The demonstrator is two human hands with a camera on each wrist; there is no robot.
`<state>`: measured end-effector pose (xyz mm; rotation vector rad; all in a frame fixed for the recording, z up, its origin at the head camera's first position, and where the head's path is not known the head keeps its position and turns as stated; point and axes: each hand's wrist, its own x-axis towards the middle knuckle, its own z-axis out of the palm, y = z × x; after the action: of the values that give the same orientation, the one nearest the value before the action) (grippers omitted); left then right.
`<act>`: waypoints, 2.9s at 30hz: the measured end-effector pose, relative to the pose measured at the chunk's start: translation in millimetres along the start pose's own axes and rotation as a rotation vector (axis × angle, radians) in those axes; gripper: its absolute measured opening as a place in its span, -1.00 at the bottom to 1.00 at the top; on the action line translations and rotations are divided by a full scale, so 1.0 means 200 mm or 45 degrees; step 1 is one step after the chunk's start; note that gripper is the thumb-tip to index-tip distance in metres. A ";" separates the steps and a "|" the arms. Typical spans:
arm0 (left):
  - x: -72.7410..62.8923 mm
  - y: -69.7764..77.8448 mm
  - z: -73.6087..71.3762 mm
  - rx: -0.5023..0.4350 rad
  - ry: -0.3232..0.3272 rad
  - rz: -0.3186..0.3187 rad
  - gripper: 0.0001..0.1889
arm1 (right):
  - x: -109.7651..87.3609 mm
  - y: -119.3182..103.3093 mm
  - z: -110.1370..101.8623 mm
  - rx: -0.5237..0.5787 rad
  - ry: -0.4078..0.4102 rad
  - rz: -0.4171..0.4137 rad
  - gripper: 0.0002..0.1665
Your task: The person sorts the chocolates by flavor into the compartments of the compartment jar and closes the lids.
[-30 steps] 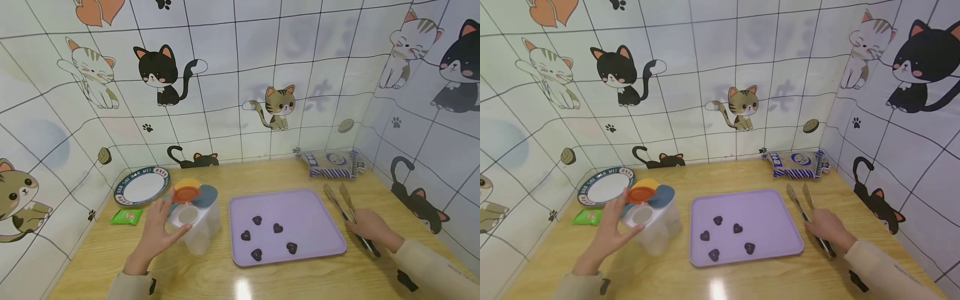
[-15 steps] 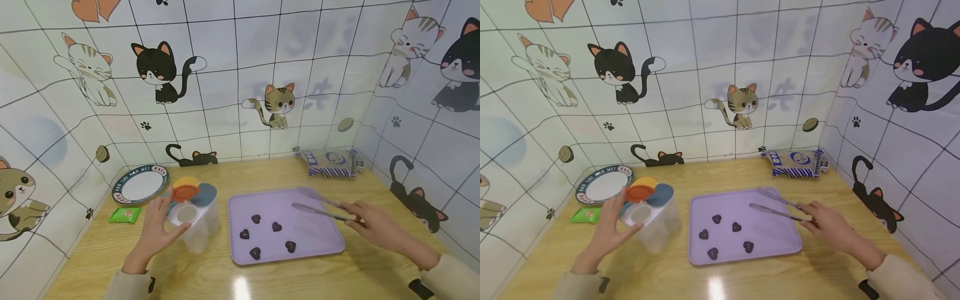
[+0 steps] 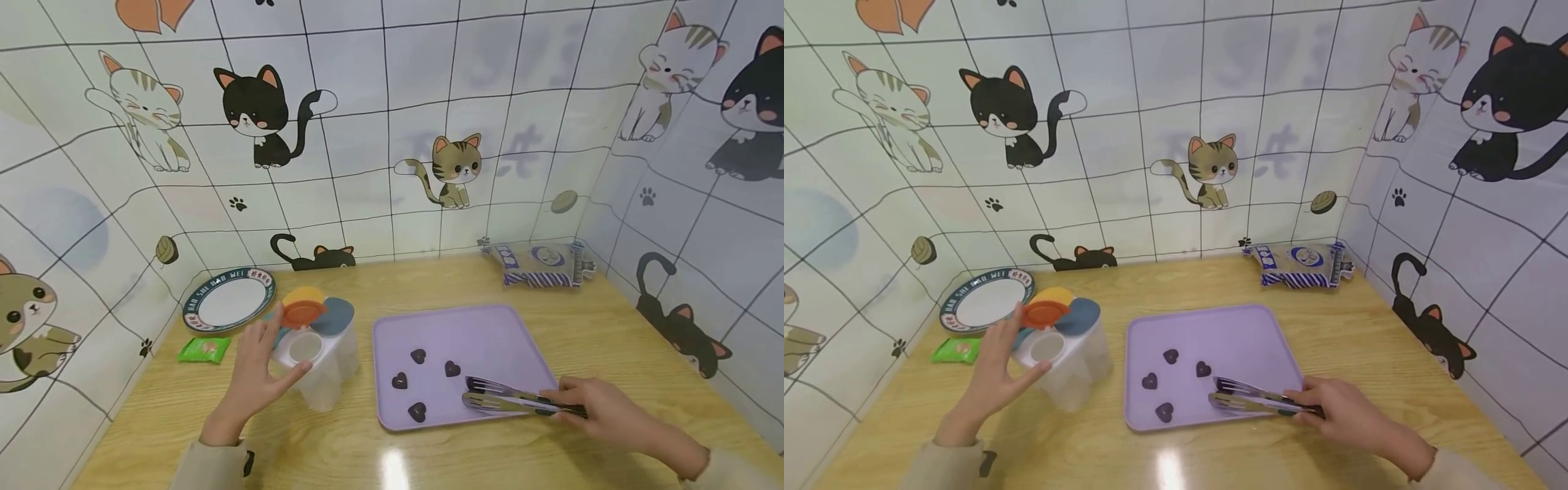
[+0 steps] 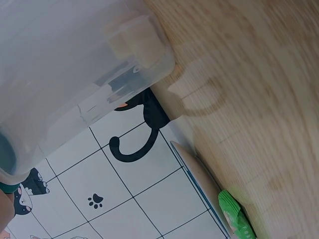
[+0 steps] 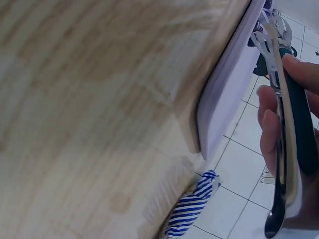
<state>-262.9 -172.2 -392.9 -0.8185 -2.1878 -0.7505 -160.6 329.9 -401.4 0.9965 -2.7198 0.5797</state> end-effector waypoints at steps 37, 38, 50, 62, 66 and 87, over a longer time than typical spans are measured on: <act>0.02 -0.01 0.01 -0.002 0.053 0.056 -0.07 | 0.80 -0.33 0.12 0.199 0.321 -0.345 -0.63; 0.03 -0.01 0.01 -0.001 0.055 0.062 -0.07 | 0.84 -0.36 0.13 0.212 0.314 -0.359 -0.63; 0.02 -0.01 0.01 0.002 -0.019 -0.004 -0.04 | 0.91 -0.40 0.13 0.202 0.336 -0.321 -0.57; 0.02 -0.01 0.00 0.015 -0.006 -0.011 -0.04 | 0.45 -0.03 0.03 -0.143 0.143 -0.043 -0.57; 0.01 -0.01 0.00 0.017 -0.006 -0.019 -0.04 | 0.31 0.04 0.04 -0.135 0.019 0.056 -0.57; 0.02 0.00 0.01 0.011 0.017 0.011 -0.06 | 0.25 0.06 0.13 -0.088 0.159 0.030 -0.67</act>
<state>-266.9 -169.6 -390.6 -0.8156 -2.1727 -0.7398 -207.6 298.0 -413.5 0.8826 -2.6258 0.5297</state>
